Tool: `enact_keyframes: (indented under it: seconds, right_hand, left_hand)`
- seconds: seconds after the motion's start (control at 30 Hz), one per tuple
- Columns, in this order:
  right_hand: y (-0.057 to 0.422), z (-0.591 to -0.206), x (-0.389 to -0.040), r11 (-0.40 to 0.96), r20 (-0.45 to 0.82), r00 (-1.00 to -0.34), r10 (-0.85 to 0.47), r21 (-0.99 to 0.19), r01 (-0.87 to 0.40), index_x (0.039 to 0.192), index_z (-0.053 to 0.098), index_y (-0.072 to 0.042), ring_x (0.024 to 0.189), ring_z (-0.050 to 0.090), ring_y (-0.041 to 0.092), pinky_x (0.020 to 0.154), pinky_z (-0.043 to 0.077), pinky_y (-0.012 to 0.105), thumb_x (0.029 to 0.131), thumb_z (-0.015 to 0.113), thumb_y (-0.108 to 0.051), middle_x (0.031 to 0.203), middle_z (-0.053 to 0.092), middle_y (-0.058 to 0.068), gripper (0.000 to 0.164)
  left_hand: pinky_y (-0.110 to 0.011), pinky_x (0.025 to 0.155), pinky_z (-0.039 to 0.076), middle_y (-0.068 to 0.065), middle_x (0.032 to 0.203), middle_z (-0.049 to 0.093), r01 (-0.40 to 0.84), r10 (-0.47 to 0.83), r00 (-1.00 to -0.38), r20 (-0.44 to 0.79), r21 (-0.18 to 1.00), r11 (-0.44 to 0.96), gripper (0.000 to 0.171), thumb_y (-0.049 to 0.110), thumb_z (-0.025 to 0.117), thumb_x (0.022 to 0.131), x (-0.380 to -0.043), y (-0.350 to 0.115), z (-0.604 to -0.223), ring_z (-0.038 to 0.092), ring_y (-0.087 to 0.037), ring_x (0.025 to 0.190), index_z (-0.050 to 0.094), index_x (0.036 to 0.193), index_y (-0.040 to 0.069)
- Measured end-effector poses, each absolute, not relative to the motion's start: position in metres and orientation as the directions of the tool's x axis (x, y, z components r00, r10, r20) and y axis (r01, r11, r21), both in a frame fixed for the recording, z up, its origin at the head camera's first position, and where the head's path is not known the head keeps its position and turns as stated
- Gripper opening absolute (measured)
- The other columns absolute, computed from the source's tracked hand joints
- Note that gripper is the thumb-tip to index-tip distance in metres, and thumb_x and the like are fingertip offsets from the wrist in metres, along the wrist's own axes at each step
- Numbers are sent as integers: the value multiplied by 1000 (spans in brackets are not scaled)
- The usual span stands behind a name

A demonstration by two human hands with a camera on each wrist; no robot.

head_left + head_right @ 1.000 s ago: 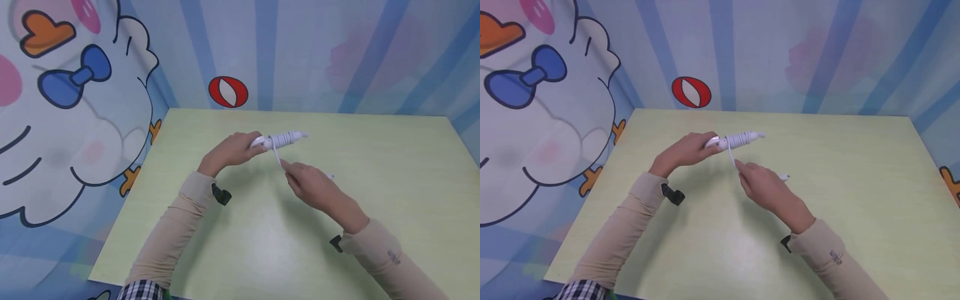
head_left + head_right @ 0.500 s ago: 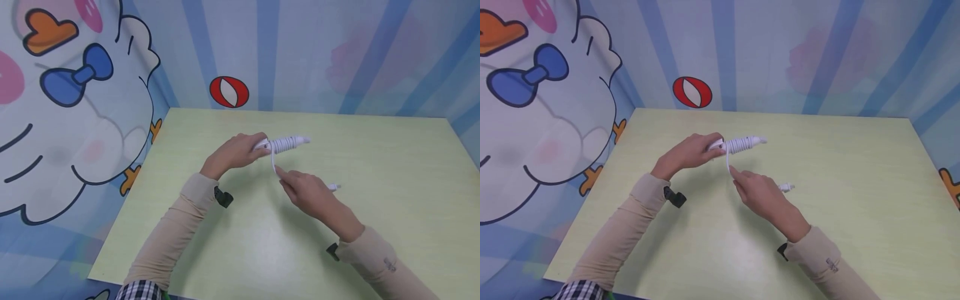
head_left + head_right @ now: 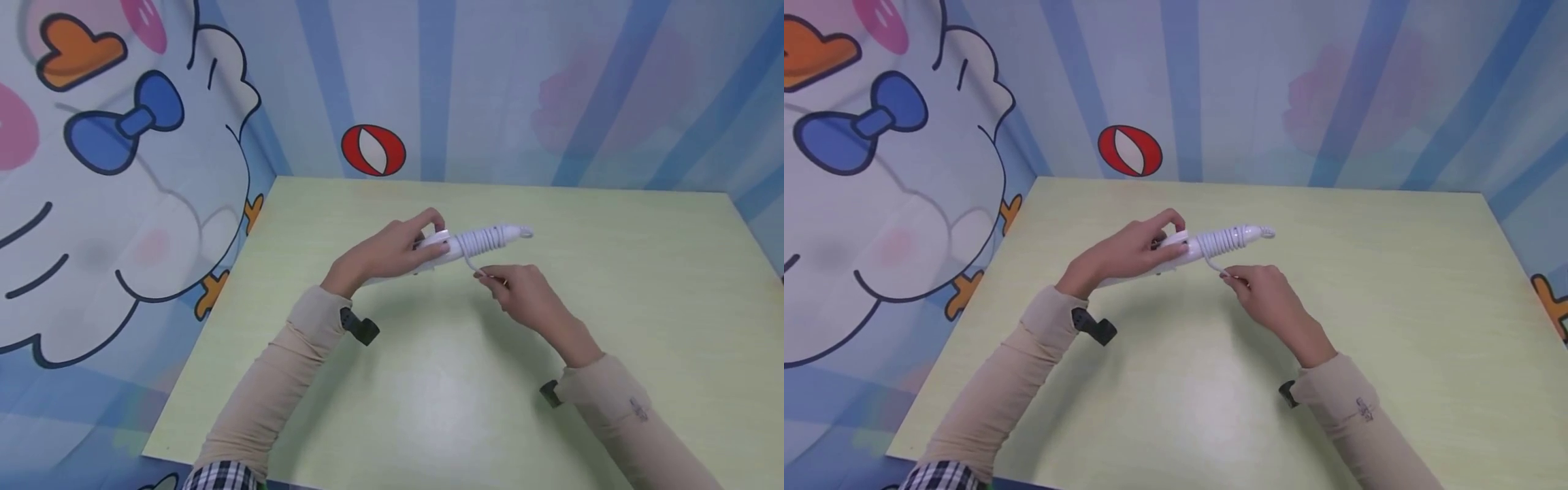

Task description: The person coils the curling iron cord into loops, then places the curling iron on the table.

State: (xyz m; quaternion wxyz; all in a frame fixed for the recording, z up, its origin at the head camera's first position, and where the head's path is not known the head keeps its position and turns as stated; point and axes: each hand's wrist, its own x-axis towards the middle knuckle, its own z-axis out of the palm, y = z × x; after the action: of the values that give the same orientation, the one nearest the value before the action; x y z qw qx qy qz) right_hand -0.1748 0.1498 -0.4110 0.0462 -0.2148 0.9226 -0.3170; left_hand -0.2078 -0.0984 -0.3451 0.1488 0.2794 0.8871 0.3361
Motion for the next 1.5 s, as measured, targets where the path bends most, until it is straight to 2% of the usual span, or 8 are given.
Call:
enact_keyframes:
  seconds: [0.17, 0.33, 0.47, 0.6, 0.9, 1.07, 1.3, 1.5]
  right_hand:
    - [152, -415, -181, 670, 37, -923, -383, -677, -305, 105, 66, -12, 53, 52, 14, 49, 43, 30, 94, 52, -30, 68, 58, 6, 25]
    - [152, -414, -172, 647, 48, -927, -372, -703, -296, 101, 64, -13, 52, 54, 13, 47, 42, 29, 95, 51, -29, 65, 58, 2, 22]
    - [160, -409, -164, 673, 121, -942, -313, -672, -310, 102, 65, -10, 49, 55, 12, 46, 43, 29, 95, 50, -28, 63, 58, 1, 24]
    - [173, -399, -161, 701, 199, -942, -270, -630, -334, 104, 66, -8, 48, 54, 11, 45, 42, 29, 96, 50, -28, 62, 58, 2, 27]
    - [189, -372, -156, 744, 245, -938, -243, -573, -343, 109, 64, -4, 49, 54, 10, 47, 40, 29, 96, 49, -28, 62, 59, 1, 32]
    - [180, -372, -143, 709, 241, -927, -289, -596, -376, 107, 66, -7, 48, 54, 9, 50, 43, 29, 96, 49, -27, 60, 57, -3, 28]
    - [165, -377, -129, 682, 251, -914, -319, -609, -405, 100, 66, -8, 45, 51, 5, 46, 41, 26, 95, 51, -21, 57, 54, -6, 20]
    - [158, -384, -123, 666, 229, -915, -331, -630, -399, 98, 66, -10, 46, 50, 5, 47, 42, 26, 94, 53, -19, 56, 52, -6, 16]
  left_hand:
    - [-29, 63, 48, 0, 95, 60, 411, 580, -814, -37, 670, 619, 32, 41, 48, 93, -203, -95, -345, 58, -15, 76, 37, 118, 24]
    - [-27, 60, 47, -1, 92, 59, 443, 541, -841, 35, 620, 648, 31, 40, 45, 95, -202, -93, -346, 57, -14, 72, 37, 118, 22]
    - [-27, 55, 44, 1, 85, 56, 492, 529, -845, 83, 509, 706, 29, 38, 46, 95, -202, -96, -346, 53, -13, 65, 39, 117, 21]
    - [-27, 51, 41, 1, 77, 53, 524, 545, -836, 66, 390, 757, 28, 38, 47, 95, -202, -99, -348, 49, -14, 59, 41, 116, 20]
    - [-25, 51, 40, 3, 81, 52, 547, 557, -831, 19, 216, 809, 27, 41, 45, 94, -201, -92, -352, 50, -11, 65, 40, 116, 26]
    - [-26, 49, 40, 1, 78, 51, 511, 520, -854, 15, 212, 833, 27, 39, 47, 94, -202, -88, -354, 50, -14, 62, 40, 115, 24]
    - [-28, 47, 38, -1, 69, 48, 453, 456, -889, 37, 213, 866, 25, 38, 48, 94, -199, -80, -354, 48, -16, 56, 39, 111, 22]
    - [-29, 48, 40, -2, 70, 50, 402, 416, -909, 7, 271, 875, 24, 37, 48, 94, -200, -79, -352, 49, -17, 55, 39, 110, 21]
